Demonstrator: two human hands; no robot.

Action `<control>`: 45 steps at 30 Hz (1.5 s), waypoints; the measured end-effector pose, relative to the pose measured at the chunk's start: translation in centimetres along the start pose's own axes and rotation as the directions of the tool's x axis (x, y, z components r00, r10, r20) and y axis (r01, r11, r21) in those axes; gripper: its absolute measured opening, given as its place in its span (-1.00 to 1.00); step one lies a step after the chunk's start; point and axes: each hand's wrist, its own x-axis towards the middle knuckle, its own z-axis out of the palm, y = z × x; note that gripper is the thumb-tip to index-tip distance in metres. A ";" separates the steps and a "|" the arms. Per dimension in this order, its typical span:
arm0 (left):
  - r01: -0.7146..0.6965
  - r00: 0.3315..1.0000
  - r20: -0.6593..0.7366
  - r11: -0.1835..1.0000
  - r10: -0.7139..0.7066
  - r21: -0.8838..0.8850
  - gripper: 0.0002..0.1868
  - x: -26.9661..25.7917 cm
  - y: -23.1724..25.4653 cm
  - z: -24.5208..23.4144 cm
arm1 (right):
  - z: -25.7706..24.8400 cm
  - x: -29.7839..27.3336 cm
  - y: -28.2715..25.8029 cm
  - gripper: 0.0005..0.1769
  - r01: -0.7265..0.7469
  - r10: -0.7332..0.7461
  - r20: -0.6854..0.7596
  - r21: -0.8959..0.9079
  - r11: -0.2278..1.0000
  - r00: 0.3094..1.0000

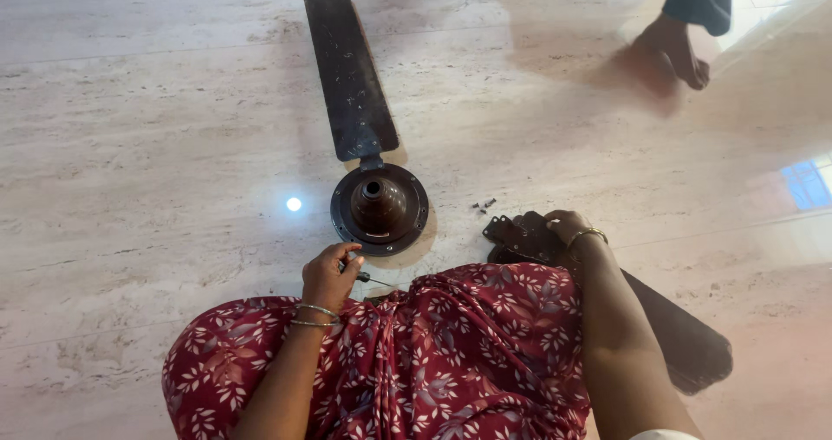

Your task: The person sits on the floor and uses a screwdriver to remove screws from the central hub of a ceiling fan. They detach the fan blades one by one and place them on the floor next to them.

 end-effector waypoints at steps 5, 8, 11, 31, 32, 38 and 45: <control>0.117 0.985 0.109 0.978 -0.137 0.174 -0.72 0.7 1.1 0.2 | -1.0 0.9 -0.5 -0.67 0.045 -0.057 -0.071 -0.156 0.987 0.996; 0.116 0.983 0.131 0.989 -0.127 0.087 -0.71 1.1 1.2 0.5 | -1.8 1.7 -3.6 -0.64 0.125 -0.139 -0.100 -0.139 0.982 0.985; 0.046 0.994 0.099 0.995 -0.037 -0.085 -0.69 1.5 0.8 1.2 | -1.0 1.2 -8.8 -0.62 0.298 -0.323 -0.122 -0.185 0.936 0.939; 0.102 0.988 0.128 0.988 -0.087 -0.114 -0.72 1.8 0.0 1.9 | 7.1 -1.6 -17.1 -0.84 0.380 -0.509 -0.107 -0.539 0.752 0.854; 0.106 0.988 0.125 0.987 -0.091 -0.117 -0.72 1.7 -0.1 1.9 | 6.7 -2.0 -17.1 -0.84 0.380 -0.509 -0.102 -0.546 0.747 0.855; 0.086 0.992 0.109 0.984 -0.069 -0.153 -0.69 1.8 0.0 2.0 | 4.3 -5.7 -20.0 -0.79 0.370 -0.410 -0.140 -0.241 0.897 0.901; 0.008 0.994 0.109 0.969 0.020 -0.249 -0.64 1.1 1.0 2.7 | 9.1 -16.4 -23.5 -0.48 0.726 -0.758 0.169 0.218 0.652 0.630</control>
